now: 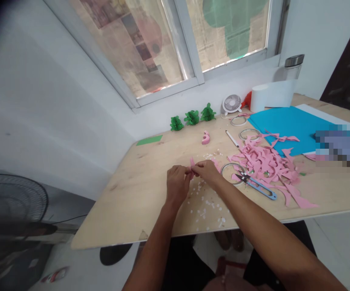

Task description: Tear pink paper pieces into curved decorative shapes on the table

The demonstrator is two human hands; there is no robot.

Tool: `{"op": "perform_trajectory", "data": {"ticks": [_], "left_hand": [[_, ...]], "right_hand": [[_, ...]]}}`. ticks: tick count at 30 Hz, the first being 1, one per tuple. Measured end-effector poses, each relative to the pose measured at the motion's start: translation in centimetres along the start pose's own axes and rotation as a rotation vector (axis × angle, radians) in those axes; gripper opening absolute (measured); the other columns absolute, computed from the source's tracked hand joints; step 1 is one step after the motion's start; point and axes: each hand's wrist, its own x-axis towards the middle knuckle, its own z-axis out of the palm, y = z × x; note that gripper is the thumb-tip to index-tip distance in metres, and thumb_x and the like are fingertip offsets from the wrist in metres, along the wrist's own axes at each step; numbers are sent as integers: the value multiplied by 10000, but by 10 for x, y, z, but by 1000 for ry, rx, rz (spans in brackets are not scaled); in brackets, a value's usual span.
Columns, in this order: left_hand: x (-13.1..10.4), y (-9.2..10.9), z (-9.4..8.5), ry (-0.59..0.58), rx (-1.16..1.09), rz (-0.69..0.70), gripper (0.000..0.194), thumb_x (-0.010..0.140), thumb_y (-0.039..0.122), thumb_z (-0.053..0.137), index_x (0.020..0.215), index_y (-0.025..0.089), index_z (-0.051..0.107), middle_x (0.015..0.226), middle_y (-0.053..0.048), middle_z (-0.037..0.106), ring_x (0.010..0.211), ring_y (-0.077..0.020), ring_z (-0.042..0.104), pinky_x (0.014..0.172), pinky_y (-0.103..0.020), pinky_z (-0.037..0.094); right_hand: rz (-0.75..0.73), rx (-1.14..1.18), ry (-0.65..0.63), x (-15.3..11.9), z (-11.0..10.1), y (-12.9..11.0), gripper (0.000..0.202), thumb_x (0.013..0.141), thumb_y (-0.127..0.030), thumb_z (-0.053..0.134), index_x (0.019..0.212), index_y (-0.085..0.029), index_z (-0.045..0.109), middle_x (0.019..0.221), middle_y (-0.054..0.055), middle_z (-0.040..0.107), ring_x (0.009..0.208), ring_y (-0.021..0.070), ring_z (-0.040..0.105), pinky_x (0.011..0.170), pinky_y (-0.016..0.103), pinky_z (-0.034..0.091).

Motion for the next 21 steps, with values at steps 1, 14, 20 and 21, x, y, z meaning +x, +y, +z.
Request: {"op": "perform_trajectory", "data": {"ticks": [1,14,20,21], "left_hand": [[-1,0,0,8,-11,-7,103,798,196,526,696,197,540,737,-35,633,780,-191,530,737,-337,348],[-22,10,-10,85,-164,-126,75,788,175,506,740,182,563,772,-40,625,864,-195,525,827,-355,375],[-31,4,-15,53,-302,-309,78,740,173,522,724,177,598,723,-37,620,754,-168,550,704,-303,436],[-31,2,-15,45,-349,-354,116,738,163,513,785,179,619,762,-39,637,744,-159,560,689,-291,442]], "right_hand": [[-2,1,3,0,0,0,231,665,-322,543,515,-154,592,443,-27,495,467,89,421,469,219,304],[25,134,122,2,0,-3,242,639,-348,570,481,-165,550,448,-30,492,465,89,422,475,224,306],[21,168,130,3,-1,-3,232,633,-343,573,485,-166,545,463,-26,508,477,92,434,489,227,309],[19,163,126,3,-1,-4,230,634,-342,573,490,-165,548,467,-24,512,481,93,439,494,228,312]]}}
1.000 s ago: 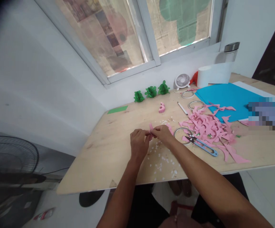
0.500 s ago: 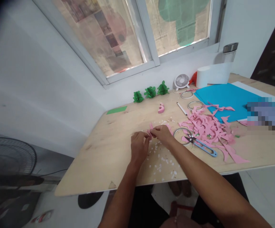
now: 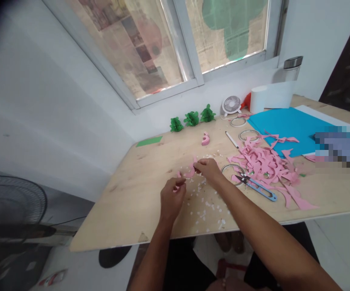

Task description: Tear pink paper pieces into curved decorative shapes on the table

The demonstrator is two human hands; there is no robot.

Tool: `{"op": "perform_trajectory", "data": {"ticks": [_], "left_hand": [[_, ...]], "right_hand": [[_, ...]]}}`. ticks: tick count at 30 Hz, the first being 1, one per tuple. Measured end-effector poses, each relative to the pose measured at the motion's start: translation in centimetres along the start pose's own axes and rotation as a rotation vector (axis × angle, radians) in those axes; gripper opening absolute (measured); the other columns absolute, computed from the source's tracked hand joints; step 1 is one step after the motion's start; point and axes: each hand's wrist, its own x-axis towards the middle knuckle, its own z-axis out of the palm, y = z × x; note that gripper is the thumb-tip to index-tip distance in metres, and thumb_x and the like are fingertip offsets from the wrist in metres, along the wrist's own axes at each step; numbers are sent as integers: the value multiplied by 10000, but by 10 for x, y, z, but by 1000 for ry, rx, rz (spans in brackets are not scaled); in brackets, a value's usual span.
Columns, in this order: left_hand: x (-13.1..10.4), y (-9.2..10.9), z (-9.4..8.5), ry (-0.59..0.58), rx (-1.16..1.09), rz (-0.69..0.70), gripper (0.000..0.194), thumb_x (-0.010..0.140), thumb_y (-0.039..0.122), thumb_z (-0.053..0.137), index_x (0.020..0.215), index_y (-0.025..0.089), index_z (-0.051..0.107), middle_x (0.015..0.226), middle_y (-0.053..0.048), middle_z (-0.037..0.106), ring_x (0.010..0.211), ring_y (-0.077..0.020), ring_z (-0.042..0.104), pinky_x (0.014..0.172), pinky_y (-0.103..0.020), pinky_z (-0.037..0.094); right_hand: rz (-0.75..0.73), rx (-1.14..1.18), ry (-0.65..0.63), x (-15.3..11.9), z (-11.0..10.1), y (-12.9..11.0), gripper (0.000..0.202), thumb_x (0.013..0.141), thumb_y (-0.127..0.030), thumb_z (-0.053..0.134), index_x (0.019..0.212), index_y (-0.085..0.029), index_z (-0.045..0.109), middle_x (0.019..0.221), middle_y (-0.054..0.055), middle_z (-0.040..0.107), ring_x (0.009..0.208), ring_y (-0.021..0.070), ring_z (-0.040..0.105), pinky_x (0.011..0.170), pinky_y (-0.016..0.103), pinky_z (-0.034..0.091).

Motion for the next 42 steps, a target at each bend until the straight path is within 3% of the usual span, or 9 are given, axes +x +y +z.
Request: {"op": "perform_trajectory", "data": {"ticks": [4,10,14,20,32,36,42], "left_hand": [[6,-5,-1,21,-168,-224,215,753,231,521,923,175,639,835,-58,667,707,-144,588,634,-269,455],[19,-2,7,-72,-596,-481,279,655,291,625,886,135,638,738,-57,659,577,-119,569,470,-208,401],[22,6,12,-54,-798,-596,240,594,281,676,761,115,629,657,-42,636,522,-95,540,446,-189,370],[26,9,14,36,-974,-697,272,562,287,701,763,114,640,650,-37,631,522,-85,540,471,-192,378],[26,13,25,70,-964,-674,280,589,335,683,767,119,669,629,-15,593,540,-85,512,502,-211,399],[21,10,23,157,-679,-523,301,660,318,641,906,145,643,684,-18,608,600,-114,550,556,-233,435],[14,10,18,229,-241,-213,143,743,283,581,838,199,645,794,-52,637,769,-168,583,710,-292,455]], "right_hand": [[-6,-5,-23,0,-2,-3,229,647,-349,571,515,-163,561,493,-19,532,496,97,456,506,233,317],[-10,6,-70,-2,-3,-7,250,657,-367,593,522,-159,560,511,-18,538,498,92,447,522,238,317],[24,80,-68,-4,-2,-8,277,669,-418,593,576,-157,595,567,0,576,535,104,477,539,245,328],[20,103,-159,-6,1,-8,309,688,-462,594,642,-158,620,627,11,590,597,112,503,555,240,337],[-10,-19,-194,-8,8,-11,187,660,-333,606,596,-158,583,526,-37,516,523,93,432,526,230,311],[14,-35,-167,-7,9,-11,185,652,-338,611,599,-162,588,528,-30,525,519,98,435,524,234,313],[11,-52,-141,-9,10,-13,217,650,-366,617,589,-160,586,520,-31,500,517,98,417,526,234,319]]}}
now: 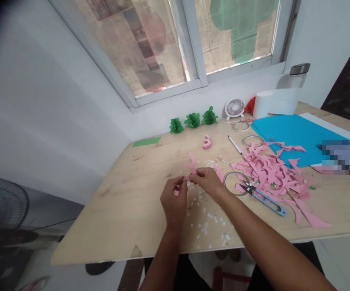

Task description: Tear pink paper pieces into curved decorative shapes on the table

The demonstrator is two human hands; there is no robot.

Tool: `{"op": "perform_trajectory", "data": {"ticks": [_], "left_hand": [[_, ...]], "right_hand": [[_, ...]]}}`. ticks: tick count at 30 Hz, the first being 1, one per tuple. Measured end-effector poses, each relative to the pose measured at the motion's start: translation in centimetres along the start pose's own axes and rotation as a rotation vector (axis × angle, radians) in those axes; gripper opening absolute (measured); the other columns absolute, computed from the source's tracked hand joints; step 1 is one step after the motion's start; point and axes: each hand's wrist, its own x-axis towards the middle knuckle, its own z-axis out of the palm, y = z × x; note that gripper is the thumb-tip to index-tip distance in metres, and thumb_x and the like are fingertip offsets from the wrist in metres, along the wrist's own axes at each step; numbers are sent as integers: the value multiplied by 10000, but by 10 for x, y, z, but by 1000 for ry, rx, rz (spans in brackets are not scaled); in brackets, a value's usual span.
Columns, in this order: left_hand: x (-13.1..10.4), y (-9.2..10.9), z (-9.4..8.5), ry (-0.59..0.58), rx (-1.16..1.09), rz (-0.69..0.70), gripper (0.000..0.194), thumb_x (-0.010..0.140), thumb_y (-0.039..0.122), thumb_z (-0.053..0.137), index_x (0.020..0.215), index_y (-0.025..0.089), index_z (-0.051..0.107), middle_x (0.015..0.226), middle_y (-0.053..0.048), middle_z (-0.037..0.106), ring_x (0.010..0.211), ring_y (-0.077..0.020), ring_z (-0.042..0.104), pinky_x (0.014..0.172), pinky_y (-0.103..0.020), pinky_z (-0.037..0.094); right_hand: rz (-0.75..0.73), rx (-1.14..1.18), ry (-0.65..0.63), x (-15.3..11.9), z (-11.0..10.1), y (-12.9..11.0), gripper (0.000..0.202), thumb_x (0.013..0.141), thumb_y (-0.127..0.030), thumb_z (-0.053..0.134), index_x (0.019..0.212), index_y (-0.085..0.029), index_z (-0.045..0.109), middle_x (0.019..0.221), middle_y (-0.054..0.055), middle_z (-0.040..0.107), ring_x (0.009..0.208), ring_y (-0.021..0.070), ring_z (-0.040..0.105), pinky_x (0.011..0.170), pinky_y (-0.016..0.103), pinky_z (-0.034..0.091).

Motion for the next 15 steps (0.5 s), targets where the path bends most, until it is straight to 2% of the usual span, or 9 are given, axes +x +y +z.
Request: {"op": "perform_trajectory", "data": {"ticks": [2,5,9,15], "left_hand": [[0,-1,0,-11,49,52,137,753,272,572,837,206,657,823,-61,642,820,-183,581,740,-308,451],[1,-1,0,-46,64,42,164,765,276,562,870,217,673,855,-64,652,844,-189,582,757,-318,448],[3,0,0,-79,-45,-81,193,754,279,569,890,203,683,841,-55,670,768,-167,600,694,-287,462],[8,3,-2,-90,-242,-294,213,669,297,641,813,153,703,762,-51,690,676,-155,604,605,-250,460]], "right_hand": [[-4,-8,0,-1,0,-2,226,652,-374,617,589,-159,588,517,-31,488,522,98,411,524,232,317],[-15,-15,-12,-3,0,-4,235,659,-384,613,598,-158,597,523,-29,490,531,100,414,531,233,325],[-34,-21,-28,-2,0,-2,259,657,-414,613,629,-157,621,549,-19,523,544,106,433,542,240,335],[-35,-18,-61,-1,0,2,264,656,-424,622,646,-160,624,565,-18,534,551,105,442,542,235,335]]}}
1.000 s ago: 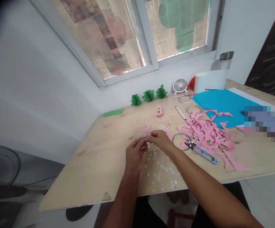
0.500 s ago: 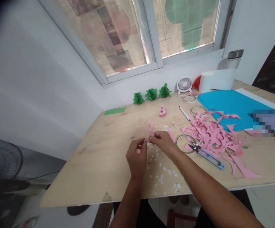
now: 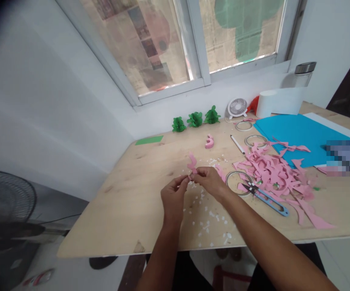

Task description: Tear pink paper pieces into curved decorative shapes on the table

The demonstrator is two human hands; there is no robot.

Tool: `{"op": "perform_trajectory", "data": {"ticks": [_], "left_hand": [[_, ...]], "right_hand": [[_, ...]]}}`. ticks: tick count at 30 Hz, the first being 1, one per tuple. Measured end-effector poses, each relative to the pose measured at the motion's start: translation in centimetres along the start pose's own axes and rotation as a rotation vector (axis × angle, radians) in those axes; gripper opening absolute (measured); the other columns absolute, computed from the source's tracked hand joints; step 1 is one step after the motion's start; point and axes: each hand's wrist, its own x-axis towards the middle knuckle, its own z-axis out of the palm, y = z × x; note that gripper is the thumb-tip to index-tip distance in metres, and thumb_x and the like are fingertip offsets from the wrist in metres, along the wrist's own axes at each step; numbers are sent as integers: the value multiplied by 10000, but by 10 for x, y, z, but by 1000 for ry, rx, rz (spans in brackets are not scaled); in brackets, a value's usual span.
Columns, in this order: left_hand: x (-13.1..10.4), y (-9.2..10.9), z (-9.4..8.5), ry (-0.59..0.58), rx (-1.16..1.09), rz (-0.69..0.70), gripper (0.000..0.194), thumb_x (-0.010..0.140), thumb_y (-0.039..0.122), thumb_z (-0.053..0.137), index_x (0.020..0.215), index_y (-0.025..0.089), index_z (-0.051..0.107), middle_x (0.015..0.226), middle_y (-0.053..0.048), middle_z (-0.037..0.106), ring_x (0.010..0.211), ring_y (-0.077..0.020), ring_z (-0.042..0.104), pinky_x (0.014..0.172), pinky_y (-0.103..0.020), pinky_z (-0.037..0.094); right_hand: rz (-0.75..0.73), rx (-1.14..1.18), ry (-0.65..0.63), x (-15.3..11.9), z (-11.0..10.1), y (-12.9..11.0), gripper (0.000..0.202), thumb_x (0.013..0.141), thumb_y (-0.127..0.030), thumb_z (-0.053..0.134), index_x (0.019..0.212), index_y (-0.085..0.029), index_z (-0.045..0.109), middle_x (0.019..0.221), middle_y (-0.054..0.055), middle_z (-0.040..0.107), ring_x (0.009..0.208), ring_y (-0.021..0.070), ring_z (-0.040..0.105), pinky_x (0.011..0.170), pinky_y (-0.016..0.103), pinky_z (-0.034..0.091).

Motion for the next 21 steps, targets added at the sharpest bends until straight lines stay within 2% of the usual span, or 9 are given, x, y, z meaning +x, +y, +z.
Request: {"op": "perform_trajectory", "data": {"ticks": [7,17,21], "left_hand": [[1,-3,-1,-63,-136,-114,238,648,325,641,786,143,708,723,-55,684,625,-127,570,521,-211,415],[-1,-4,-4,-19,-127,-99,220,668,308,606,772,139,700,684,-39,659,616,-119,552,532,-208,417],[-2,-5,-5,-8,-93,-68,206,666,326,612,702,136,683,607,-20,622,571,-112,528,516,-207,408]], "right_hand": [[2,0,-45,0,0,1,263,676,-432,619,676,-169,628,594,-13,555,572,107,457,548,229,342],[-2,-22,-31,2,-2,6,248,682,-406,603,699,-164,650,612,-2,556,567,109,440,535,230,329],[8,-41,-14,3,-2,7,243,661,-409,621,685,-171,659,615,5,575,570,116,452,538,236,332]]}}
